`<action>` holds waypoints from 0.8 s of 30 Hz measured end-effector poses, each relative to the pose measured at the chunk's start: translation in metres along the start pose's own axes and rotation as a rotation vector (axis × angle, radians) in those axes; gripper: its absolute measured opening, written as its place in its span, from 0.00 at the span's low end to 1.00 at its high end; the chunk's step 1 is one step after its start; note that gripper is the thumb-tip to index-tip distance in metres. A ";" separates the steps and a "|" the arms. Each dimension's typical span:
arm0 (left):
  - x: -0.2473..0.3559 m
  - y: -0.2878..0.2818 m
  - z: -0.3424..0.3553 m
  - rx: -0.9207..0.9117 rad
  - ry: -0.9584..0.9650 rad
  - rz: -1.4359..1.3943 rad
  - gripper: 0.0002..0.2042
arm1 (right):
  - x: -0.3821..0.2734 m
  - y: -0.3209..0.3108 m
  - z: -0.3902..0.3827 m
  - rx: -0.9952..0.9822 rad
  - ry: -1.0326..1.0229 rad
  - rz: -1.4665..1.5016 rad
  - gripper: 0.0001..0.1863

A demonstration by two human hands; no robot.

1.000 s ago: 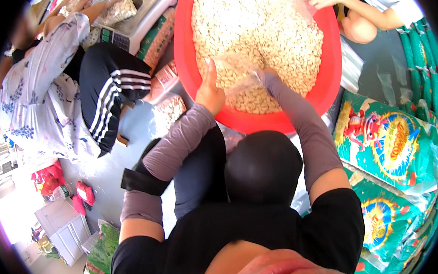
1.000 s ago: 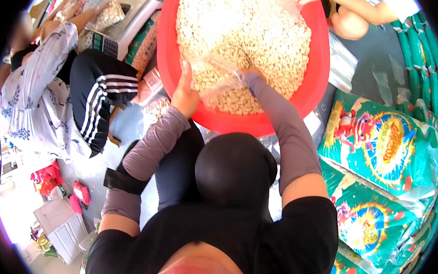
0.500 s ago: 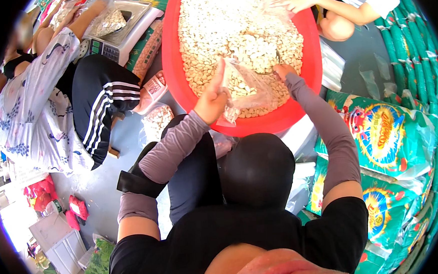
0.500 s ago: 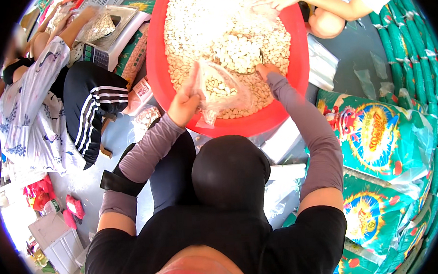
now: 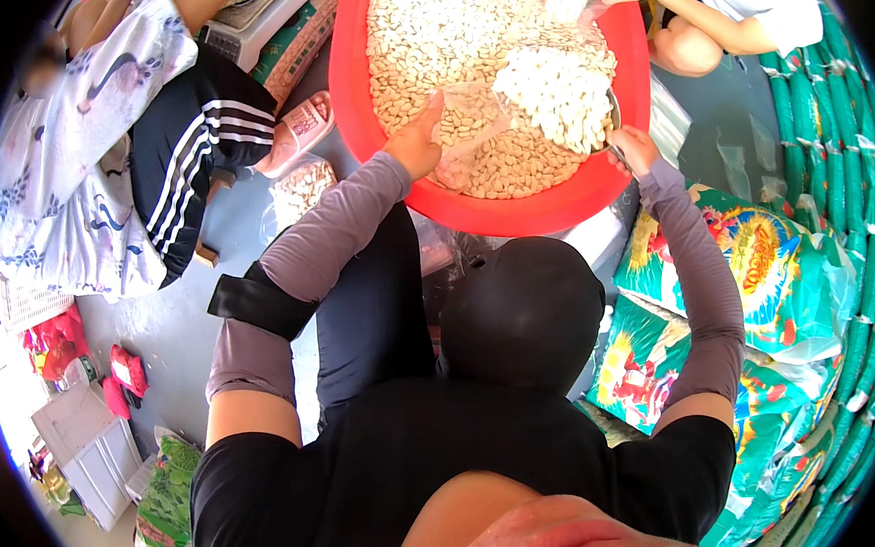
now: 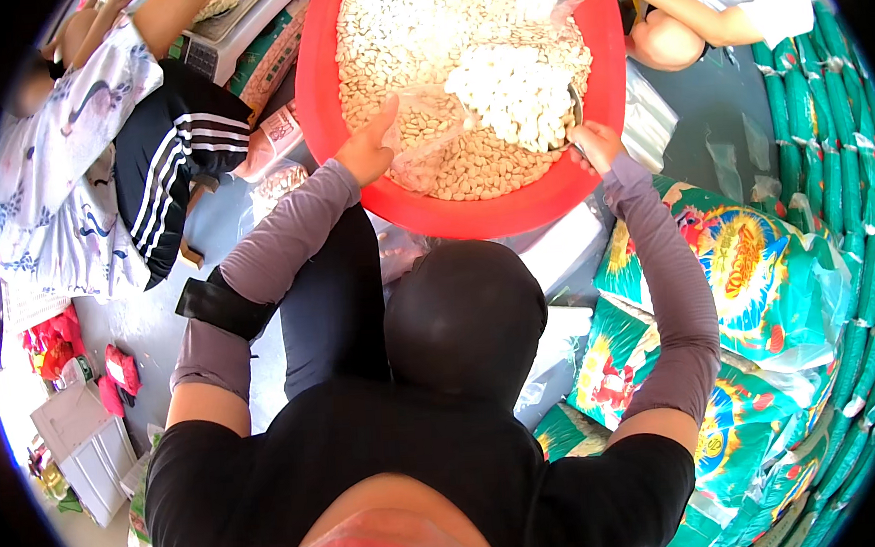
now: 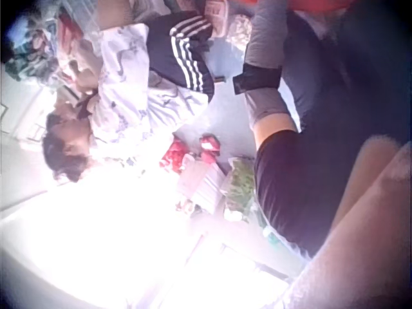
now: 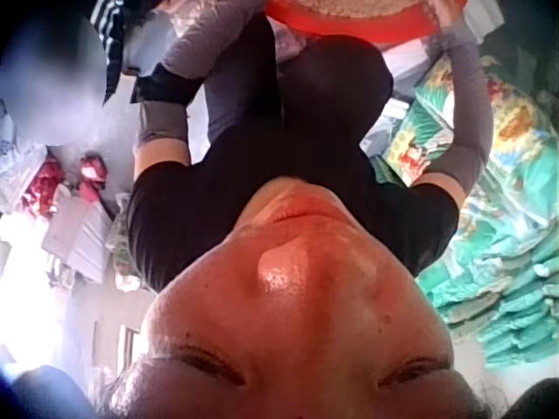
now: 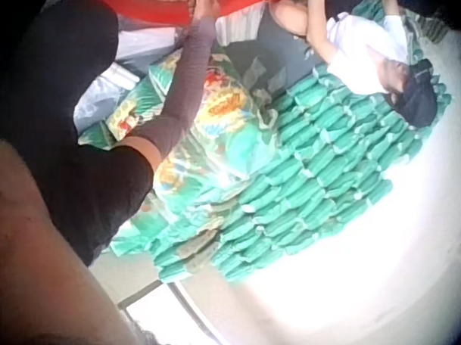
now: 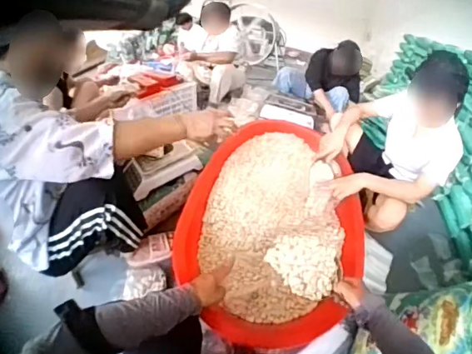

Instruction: The person scoops grains from a large red basin into small plastic bags using a metal scoop. The person then places the filled bags onto a digital scale to weigh them. The person repeats this process continuously, handling the grains and bags by hand.

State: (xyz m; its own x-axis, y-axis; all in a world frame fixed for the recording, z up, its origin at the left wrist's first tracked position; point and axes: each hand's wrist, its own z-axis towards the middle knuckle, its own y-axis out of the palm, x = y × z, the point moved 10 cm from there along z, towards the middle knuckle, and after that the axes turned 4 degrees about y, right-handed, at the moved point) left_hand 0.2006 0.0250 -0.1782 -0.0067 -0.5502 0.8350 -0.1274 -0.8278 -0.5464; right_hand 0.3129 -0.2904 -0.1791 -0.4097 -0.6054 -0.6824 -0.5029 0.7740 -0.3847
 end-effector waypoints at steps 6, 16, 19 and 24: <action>0.009 0.015 0.002 -0.013 0.075 0.069 0.37 | -0.035 0.060 -0.022 -0.194 0.088 -0.330 0.16; -0.012 0.001 -0.006 0.164 -0.105 -0.104 0.35 | -0.150 0.158 -0.064 0.241 -0.683 -1.361 0.22; -0.015 -0.008 -0.008 0.222 -0.068 -0.075 0.35 | -0.166 0.112 -0.093 0.325 -0.665 -1.148 0.22; -0.004 -0.003 -0.001 0.213 -0.011 -0.081 0.35 | -0.102 0.035 -0.042 0.271 -0.217 -0.997 0.22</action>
State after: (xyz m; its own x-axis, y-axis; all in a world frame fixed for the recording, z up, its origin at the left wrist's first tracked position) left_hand 0.2005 0.0297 -0.1794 0.0057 -0.4809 0.8767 0.0853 -0.8733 -0.4796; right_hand 0.3052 -0.2092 -0.0973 0.2538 -0.9649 -0.0671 -0.3389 -0.0237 -0.9405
